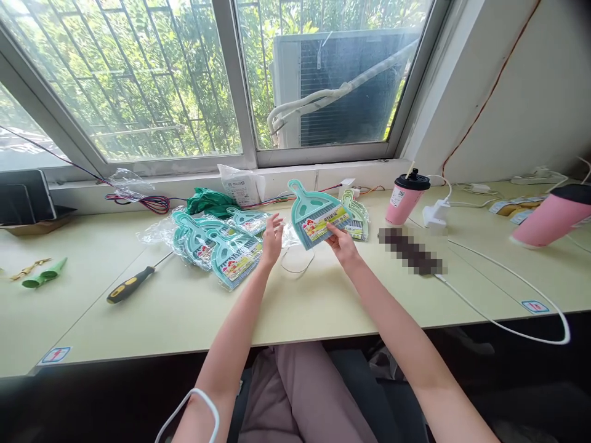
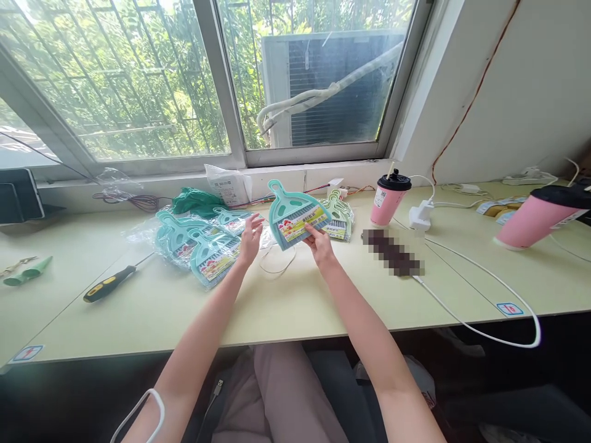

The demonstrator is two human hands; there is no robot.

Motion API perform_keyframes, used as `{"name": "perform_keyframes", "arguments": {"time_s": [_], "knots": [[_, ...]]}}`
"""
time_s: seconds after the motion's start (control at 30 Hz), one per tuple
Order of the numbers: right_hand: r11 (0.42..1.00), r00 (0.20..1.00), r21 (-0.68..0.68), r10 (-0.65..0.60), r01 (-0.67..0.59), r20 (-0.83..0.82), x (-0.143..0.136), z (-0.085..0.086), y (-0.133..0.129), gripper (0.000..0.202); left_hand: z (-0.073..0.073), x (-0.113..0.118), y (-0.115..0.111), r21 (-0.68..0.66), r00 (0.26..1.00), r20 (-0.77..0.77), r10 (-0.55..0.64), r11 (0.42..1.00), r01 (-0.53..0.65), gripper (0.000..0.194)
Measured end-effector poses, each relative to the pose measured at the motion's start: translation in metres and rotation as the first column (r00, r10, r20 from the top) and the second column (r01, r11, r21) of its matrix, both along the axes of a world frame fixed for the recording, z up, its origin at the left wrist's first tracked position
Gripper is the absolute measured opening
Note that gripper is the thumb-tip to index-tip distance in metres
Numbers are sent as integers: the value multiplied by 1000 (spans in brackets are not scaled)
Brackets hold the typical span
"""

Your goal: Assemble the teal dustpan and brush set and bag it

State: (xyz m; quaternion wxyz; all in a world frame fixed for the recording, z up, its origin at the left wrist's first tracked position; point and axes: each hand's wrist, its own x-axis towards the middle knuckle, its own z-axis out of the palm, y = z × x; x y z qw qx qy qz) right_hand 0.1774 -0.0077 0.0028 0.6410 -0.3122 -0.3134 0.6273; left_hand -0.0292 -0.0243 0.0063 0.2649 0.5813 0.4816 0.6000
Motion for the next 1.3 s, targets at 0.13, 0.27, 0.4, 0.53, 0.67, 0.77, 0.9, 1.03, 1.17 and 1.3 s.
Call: {"name": "perform_keyframes", "arguments": {"time_s": [0.13, 0.27, 0.4, 0.53, 0.67, 0.77, 0.9, 1.03, 1.17, 1.3], "knots": [[998, 994, 0, -59, 60, -90, 11, 2, 4, 24, -9, -14, -2, -108, 767, -634, 101, 970, -217, 44], [996, 990, -49, -79, 74, -114, 15, -1, 7, 21, -14, -13, -3, -283, 618, -779, -108, 940, -192, 77], [996, 993, -63, -64, 58, -101, 16, -4, 8, 21, -17, -13, -1, -203, 629, -775, -61, 967, -156, 65], [999, 998, -44, -2, -1, -62, 15, -2, 7, 19, -18, -15, 1, -84, 682, -729, 58, 981, -172, 24], [996, 996, -5, 92, -92, 18, 12, 4, 2, 22, -12, -18, 3, 57, 803, -517, 298, 947, -315, 16], [977, 972, 37, 205, -211, 114, 8, 8, -5, 27, -2, -25, 3, 210, 837, -239, 492, 868, -450, 16], [935, 921, 82, 321, -346, 221, 4, 12, -14, 33, 12, -37, -2, 266, 752, 4, 659, 724, -636, 19], [887, 850, 66, 413, -457, 328, 3, 12, -19, 35, 20, -48, -9, 184, 634, 118, 764, 610, -770, 17], [861, 783, 0, 462, -508, 416, 0, 10, -20, 39, 21, -55, -10, 138, 553, 252, 794, 536, -833, 12], [889, 805, -36, 429, -456, 409, -5, 8, -18, 38, 20, -56, -9, 156, 528, 298, 795, 505, -849, 9]]}}
